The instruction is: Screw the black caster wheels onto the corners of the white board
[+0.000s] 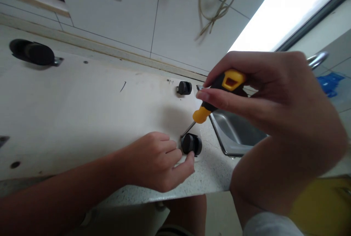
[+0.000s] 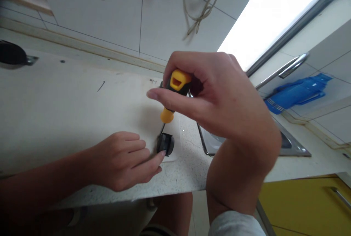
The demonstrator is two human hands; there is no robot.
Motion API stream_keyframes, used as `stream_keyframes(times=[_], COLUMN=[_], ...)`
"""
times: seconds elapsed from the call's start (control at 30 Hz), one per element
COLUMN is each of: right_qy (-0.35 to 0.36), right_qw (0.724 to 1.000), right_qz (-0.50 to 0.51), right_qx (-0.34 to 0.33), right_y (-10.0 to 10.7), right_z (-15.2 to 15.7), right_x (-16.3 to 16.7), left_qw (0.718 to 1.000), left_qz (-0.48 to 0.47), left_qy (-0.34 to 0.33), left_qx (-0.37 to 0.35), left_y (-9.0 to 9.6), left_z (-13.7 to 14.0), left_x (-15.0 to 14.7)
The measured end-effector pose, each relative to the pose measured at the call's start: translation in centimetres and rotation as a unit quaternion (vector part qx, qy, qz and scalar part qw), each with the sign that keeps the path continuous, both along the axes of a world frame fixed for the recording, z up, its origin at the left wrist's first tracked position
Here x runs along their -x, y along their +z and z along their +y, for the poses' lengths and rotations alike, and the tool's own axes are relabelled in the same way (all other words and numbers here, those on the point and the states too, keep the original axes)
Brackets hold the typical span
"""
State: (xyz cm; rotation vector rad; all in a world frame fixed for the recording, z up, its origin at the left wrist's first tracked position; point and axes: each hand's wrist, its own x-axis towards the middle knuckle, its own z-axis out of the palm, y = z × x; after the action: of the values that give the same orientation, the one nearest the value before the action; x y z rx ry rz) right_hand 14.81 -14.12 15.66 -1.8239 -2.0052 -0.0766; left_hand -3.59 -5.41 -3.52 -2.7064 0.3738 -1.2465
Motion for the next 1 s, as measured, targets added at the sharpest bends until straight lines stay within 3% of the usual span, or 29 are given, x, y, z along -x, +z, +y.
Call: stream_keyframes(times=[0.1,0.27,0.37,0.6,0.73,0.87,1.0], right_qy=[-0.032,0.06,0.077,-0.031,0.028,0.117,0.116], right_qw=[0.999,0.996,0.992,0.999,0.998,0.985,0.986], right_qz=[-0.023,0.036,0.07,-0.008,0.051,0.121,0.122], right_qx=[-0.004,0.053,0.066,-0.008,0.038,0.04,0.02], right_y=[-0.2,0.5,0.7,-0.3,0.0,0.5,0.4], right_z=[0.3,-0.4,-0.5,0.8,0.6,-0.5,-0.4], right_x=[0.7,-0.4,-0.9,0.8,0.0,-1.5,-1.5], left_qw=[1.0,1.0,1.0,1.0,1.0,1.0,1.0], left_qz=[-0.004,-0.004,-0.005,-0.005,-0.004,-0.004,0.001], left_qy=[-0.002,-0.003,0.003,0.001,-0.001,0.002,0.004], left_qx=[0.002,-0.003,-0.007,-0.009,-0.005,-0.002,0.0], left_y=[0.0,0.0,0.0,0.1,0.2,0.0,-0.1], left_z=[0.0,0.1,0.1,0.1,0.1,0.2,0.1], left_x=[0.0,0.0,0.0,0.0,0.0,0.0,0.1])
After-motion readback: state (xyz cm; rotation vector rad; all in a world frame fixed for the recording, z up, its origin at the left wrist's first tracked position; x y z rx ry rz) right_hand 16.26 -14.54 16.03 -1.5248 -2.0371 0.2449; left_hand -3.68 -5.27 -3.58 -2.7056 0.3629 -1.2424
